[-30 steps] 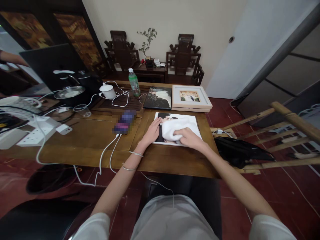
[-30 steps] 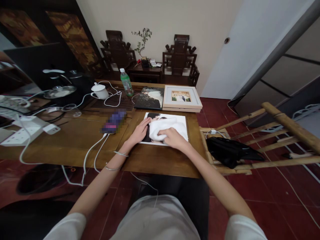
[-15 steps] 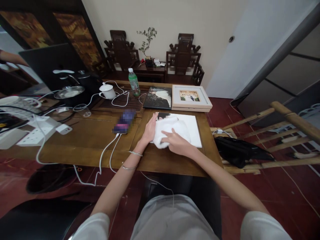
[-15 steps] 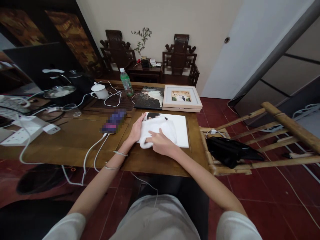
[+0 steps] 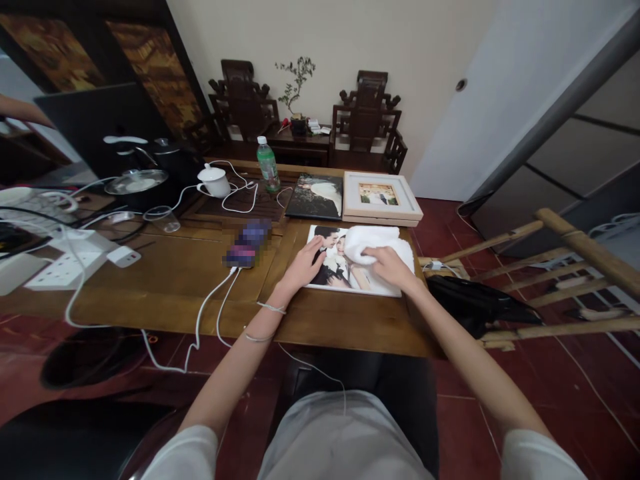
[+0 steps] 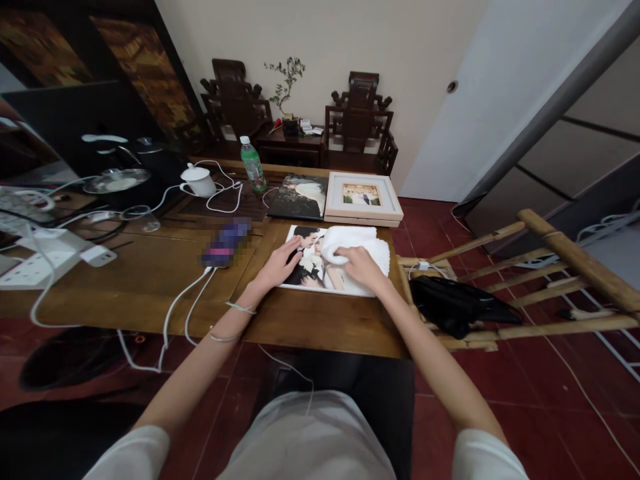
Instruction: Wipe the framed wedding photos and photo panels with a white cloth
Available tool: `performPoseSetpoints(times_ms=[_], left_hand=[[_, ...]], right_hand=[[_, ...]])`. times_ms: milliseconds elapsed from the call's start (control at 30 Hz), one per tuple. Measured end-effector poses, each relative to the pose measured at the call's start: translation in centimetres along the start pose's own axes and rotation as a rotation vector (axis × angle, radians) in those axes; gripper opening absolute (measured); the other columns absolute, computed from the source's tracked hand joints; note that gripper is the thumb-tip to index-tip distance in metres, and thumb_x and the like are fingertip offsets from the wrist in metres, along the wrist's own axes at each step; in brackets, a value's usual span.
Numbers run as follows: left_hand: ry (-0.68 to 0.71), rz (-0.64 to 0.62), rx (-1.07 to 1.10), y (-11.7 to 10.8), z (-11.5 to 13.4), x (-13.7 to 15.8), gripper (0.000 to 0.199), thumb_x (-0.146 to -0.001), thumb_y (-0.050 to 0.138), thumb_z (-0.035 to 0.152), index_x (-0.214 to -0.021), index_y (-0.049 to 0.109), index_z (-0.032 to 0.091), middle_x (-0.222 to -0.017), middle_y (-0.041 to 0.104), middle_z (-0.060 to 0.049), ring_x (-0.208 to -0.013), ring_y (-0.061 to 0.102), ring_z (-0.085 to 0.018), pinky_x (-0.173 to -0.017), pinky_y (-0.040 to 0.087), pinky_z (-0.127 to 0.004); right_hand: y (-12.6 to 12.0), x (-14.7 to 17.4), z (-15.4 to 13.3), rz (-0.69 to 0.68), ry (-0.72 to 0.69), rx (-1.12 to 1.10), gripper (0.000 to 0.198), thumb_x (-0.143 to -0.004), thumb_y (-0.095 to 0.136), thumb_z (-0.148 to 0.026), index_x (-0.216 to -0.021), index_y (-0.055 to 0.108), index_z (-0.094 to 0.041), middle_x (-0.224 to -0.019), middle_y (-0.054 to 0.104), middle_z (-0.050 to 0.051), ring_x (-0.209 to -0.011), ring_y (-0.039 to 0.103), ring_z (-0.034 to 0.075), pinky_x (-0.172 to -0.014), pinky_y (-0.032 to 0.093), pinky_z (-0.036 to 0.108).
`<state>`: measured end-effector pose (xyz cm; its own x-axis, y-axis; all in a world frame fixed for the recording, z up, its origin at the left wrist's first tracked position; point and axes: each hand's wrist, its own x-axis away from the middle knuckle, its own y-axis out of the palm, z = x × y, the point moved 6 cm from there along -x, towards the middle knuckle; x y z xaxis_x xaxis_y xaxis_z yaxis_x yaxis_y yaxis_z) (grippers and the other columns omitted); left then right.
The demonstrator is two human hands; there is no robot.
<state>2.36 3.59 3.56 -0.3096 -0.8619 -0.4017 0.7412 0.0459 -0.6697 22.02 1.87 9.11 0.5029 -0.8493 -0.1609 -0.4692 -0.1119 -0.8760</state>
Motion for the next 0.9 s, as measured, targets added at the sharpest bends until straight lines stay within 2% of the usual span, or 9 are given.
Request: performPoseSetpoints(times_ms=[133, 233, 300, 433, 600, 700, 767, 833, 900], left_hand=[[0.020, 0.000, -0.006, 0.2, -0.3, -0.1, 0.044, -0.094, 0.039, 0.033, -0.131, 0.050, 0.011, -0.143, 0.045, -0.015, -0.137, 0.036, -0.024, -0.114, 0.028, -0.044], [0.031, 0.005, -0.011, 0.2, -0.3, -0.1, 0.042, -0.094, 0.041, 0.030, -0.130, 0.051, 0.011, -0.141, 0.047, -0.015, -0.135, 0.038, -0.025, -0.114, 0.029, -0.044], [0.032, 0.016, -0.015, 0.0, -0.3, -0.1, 0.040, -0.093, 0.042, 0.029, -0.128, 0.053, 0.011, -0.137, 0.051, -0.016, -0.132, 0.043, -0.026, -0.112, 0.032, -0.044], [0.037, 0.024, -0.028, -0.2, -0.2, -0.2, 0.038, -0.092, 0.043, 0.026, -0.125, 0.055, 0.012, -0.130, 0.056, -0.015, -0.124, 0.051, -0.025, -0.108, 0.038, -0.043], [0.030, 0.022, -0.014, 0.0, -0.5, -0.1, 0.040, -0.092, 0.042, 0.026, -0.129, 0.052, 0.013, -0.140, 0.049, -0.014, -0.133, 0.042, -0.024, -0.113, 0.031, -0.043], [0.026, 0.017, 0.001, 0.1, -0.6, -0.1, 0.042, -0.092, 0.042, 0.027, -0.131, 0.050, 0.011, -0.141, 0.047, -0.015, -0.135, 0.038, -0.024, -0.114, 0.029, -0.043], [0.023, 0.014, 0.005, 0.2, -0.7, 0.0, 0.043, -0.092, 0.042, 0.027, -0.131, 0.050, 0.011, -0.141, 0.047, -0.015, -0.135, 0.038, -0.023, -0.114, 0.029, -0.043], [0.014, 0.018, 0.006, 0.2, -0.7, 0.0, 0.042, -0.092, 0.042, 0.028, -0.131, 0.050, 0.013, -0.142, 0.047, -0.014, -0.136, 0.038, -0.023, -0.114, 0.029, -0.043], [0.005, 0.024, 0.004, 0.1, -0.7, 0.1, 0.042, -0.092, 0.042, 0.028, -0.131, 0.050, 0.013, -0.142, 0.047, -0.013, -0.136, 0.037, -0.022, -0.115, 0.028, -0.043]], right_hand=[[0.8, -4.6, 0.0, 0.010, 0.043, -0.032, 0.044, -0.069, 0.044, -0.004, -0.103, 0.069, -0.019, -0.107, 0.071, 0.005, -0.095, 0.063, 0.023, -0.082, 0.044, 0.027], [2.3, -8.2, -1.6, -0.041, 0.039, -0.091, 0.036, -0.073, 0.045, -0.008, -0.097, 0.070, -0.019, -0.097, 0.073, 0.003, -0.086, 0.064, 0.021, -0.077, 0.044, 0.025], [3.4, -10.2, -3.0, -0.057, -0.005, -0.104, 0.036, -0.074, 0.044, -0.010, -0.098, 0.070, -0.019, -0.097, 0.073, 0.002, -0.086, 0.064, 0.021, -0.077, 0.044, 0.025], [4.4, -11.9, -4.2, -0.039, -0.062, -0.072, 0.043, -0.071, 0.044, -0.007, -0.102, 0.070, -0.020, -0.109, 0.071, 0.002, -0.098, 0.062, 0.023, -0.086, 0.043, 0.027], [3.2, -8.8, -1.9, -0.033, -0.059, -0.085, 0.043, -0.069, 0.042, -0.005, -0.099, 0.070, -0.018, -0.099, 0.073, 0.004, -0.089, 0.065, 0.022, -0.084, 0.045, 0.028], [1.8, -5.8, 0.8, 0.007, -0.036, -0.032, 0.050, -0.067, 0.040, -0.002, -0.105, 0.068, -0.019, -0.109, 0.071, 0.006, -0.103, 0.062, 0.025, -0.095, 0.042, 0.038], [1.1, -3.7, 2.8, 0.029, 0.010, 0.064, 0.058, -0.066, 0.037, 0.001, -0.113, 0.065, -0.019, -0.121, 0.065, 0.008, -0.121, 0.052, 0.029, -0.104, 0.032, 0.053], [1.0, -1.6, 4.3, 0.013, 0.060, 0.180, 0.063, -0.065, 0.035, 0.002, -0.120, 0.060, -0.017, -0.133, 0.056, 0.011, -0.134, 0.036, 0.032, -0.103, 0.022, 0.067], [1.3, 0.6, 4.5, -0.025, 0.068, 0.282, 0.064, -0.065, 0.035, 0.003, -0.122, 0.058, -0.015, -0.143, 0.044, 0.013, -0.140, 0.022, 0.035, -0.100, 0.019, 0.074]])
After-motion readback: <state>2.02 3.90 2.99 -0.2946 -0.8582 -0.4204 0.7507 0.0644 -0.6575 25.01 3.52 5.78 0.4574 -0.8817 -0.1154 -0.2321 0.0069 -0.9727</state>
